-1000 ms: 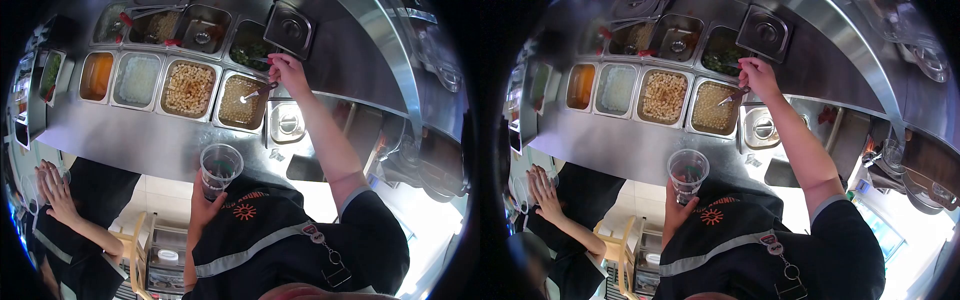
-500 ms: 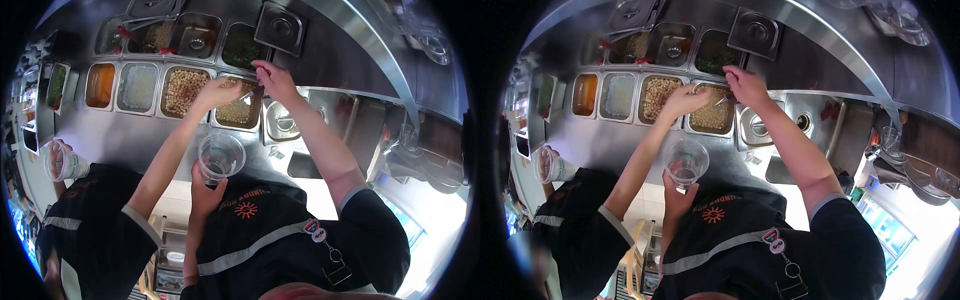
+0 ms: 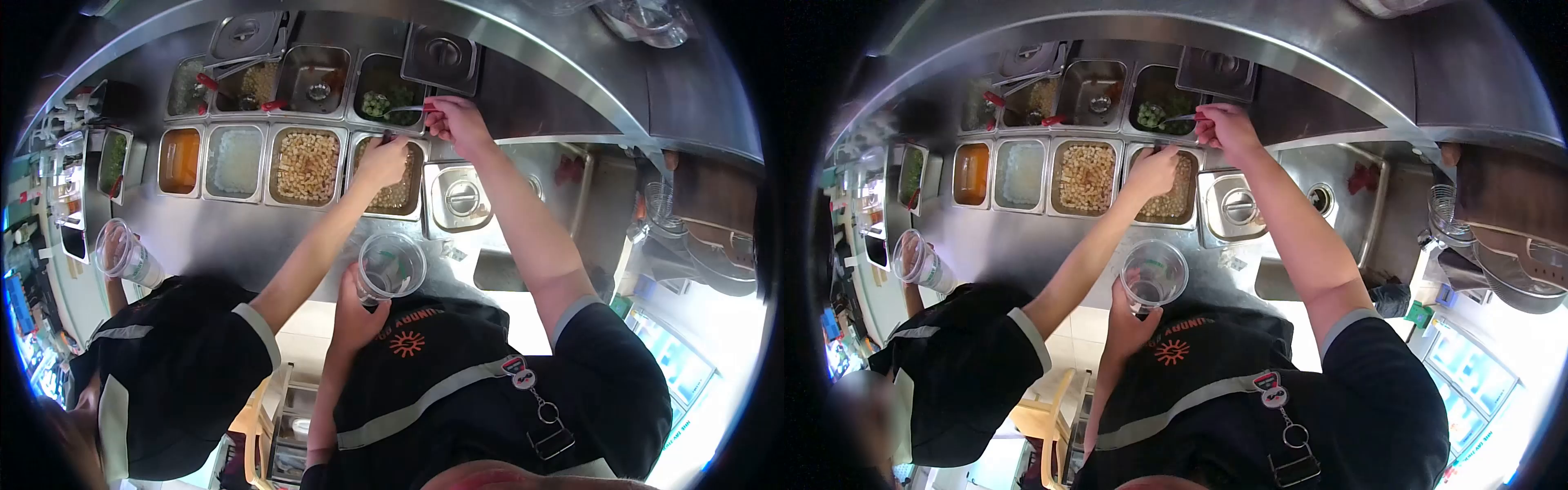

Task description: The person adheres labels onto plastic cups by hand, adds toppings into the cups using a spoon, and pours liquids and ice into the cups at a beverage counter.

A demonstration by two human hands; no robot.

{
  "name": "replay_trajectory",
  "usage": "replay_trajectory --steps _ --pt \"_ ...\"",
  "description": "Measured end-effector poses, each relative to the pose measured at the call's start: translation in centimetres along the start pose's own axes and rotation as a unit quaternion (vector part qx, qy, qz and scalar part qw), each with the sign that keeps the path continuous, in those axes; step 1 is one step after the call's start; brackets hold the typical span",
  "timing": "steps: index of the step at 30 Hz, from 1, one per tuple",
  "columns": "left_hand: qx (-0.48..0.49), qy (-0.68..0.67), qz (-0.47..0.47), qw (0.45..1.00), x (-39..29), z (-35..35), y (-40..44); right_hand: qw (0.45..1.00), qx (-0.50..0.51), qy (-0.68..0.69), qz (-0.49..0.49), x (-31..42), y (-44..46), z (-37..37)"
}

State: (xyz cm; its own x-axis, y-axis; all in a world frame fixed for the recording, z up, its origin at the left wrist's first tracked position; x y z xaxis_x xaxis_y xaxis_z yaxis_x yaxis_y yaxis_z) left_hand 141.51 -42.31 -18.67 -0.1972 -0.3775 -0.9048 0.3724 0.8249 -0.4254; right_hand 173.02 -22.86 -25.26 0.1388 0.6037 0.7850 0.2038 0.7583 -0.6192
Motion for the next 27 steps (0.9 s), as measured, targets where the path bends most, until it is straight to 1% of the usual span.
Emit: replay_trajectory --steps 1,4,7,9,10,11,13,14,16,17,18,19,20,21,22,23,24,25,27 --pt "0.005 -0.010 -0.005 1.000 0.4 0.6 0.3 1.000 0.001 -0.025 -0.013 0.6 -0.3 -0.3" --pt "0.024 -0.055 -0.025 0.998 1.9 2.4 1.5 1.000 0.012 -0.009 -0.026 0.0 0.2 -0.9" --pt "0.026 -0.041 0.012 0.999 2.5 3.9 4.0 0.999 0.016 0.006 -0.043 0.6 0.0 -1.0" --pt "0.024 -0.118 0.010 0.993 2.0 5.0 5.9 0.998 0.022 0.011 -0.055 1.0 -0.6 -0.9" --pt "0.029 -0.175 -0.031 0.984 2.4 5.7 7.2 0.998 0.012 0.012 -0.054 1.1 -0.8 -1.0" --pt "0.027 -0.175 -0.028 0.984 2.4 6.2 8.5 0.998 0.001 0.014 -0.056 1.6 -1.1 -1.1" --pt "-0.012 -0.152 0.036 0.988 1.6 6.4 11.5 0.997 0.002 0.012 -0.075 3.5 -3.2 -1.3" --pt "-0.016 -0.155 0.039 0.987 0.4 6.6 12.7 0.996 0.001 0.011 -0.091 4.7 -4.8 -1.6" --pt "-0.024 -0.222 -0.052 0.973 -1.0 7.0 15.0 0.994 0.009 0.005 -0.108 6.4 -7.8 -2.0" --pt "-0.028 -0.226 -0.051 0.972 -0.4 7.1 16.6 0.993 0.013 0.004 -0.120 6.9 -9.4 -2.0" --pt "-0.040 -0.209 0.029 0.977 -0.7 6.8 18.4 0.993 0.016 0.000 -0.121 6.9 -10.8 -1.9" --pt "-0.052 -0.191 0.111 0.974 -1.6 6.6 19.4 0.989 0.002 -0.053 -0.135 7.2 -12.1 -2.0" --pt "-0.054 -0.194 0.111 0.973 -2.3 6.4 19.8 0.983 -0.013 -0.105 -0.149 7.4 -13.4 -2.3" --pt "-0.087 -0.152 0.130 0.976 -3.4 5.6 19.6 0.983 -0.013 -0.108 -0.148 7.2 -14.4 -2.7" --pt "-0.119 -0.109 0.149 0.975 -4.6 4.8 19.5 0.906 -0.034 -0.308 -0.289 9.5 -16.5 -2.0" --pt "-0.120 -0.111 0.149 0.975 -4.3 4.9 19.8 0.769 -0.052 -0.486 -0.411 10.8 -18.9 -0.2" --pt "-0.142 -0.090 0.173 0.971 -4.4 4.5 19.9 0.726 -0.044 -0.530 -0.437 11.4 -19.9 0.6" --pt "-0.163 -0.068 0.196 0.965 -4.5 4.3 19.8 0.726 -0.044 -0.530 -0.436 11.2 -20.3 0.3" --pt "-0.157 -0.090 0.192 0.965 -6.1 4.3 19.3 0.657 -0.037 -0.625 -0.420 10.3 -20.5 0.4"
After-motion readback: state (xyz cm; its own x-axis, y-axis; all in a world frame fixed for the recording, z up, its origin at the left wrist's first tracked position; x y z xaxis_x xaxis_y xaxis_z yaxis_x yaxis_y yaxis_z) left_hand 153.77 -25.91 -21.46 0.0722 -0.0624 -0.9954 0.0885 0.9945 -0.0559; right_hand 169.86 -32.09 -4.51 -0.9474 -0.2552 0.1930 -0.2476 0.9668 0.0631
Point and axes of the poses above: each hand's wrist, its own y-axis towards the middle knuckle, its own z-axis out of the palm, x = y × z, the point moved 10 cm from there along y, towards the middle knuckle, and after that the axes turned 11 degrees about -y, right-handed, at the moved point
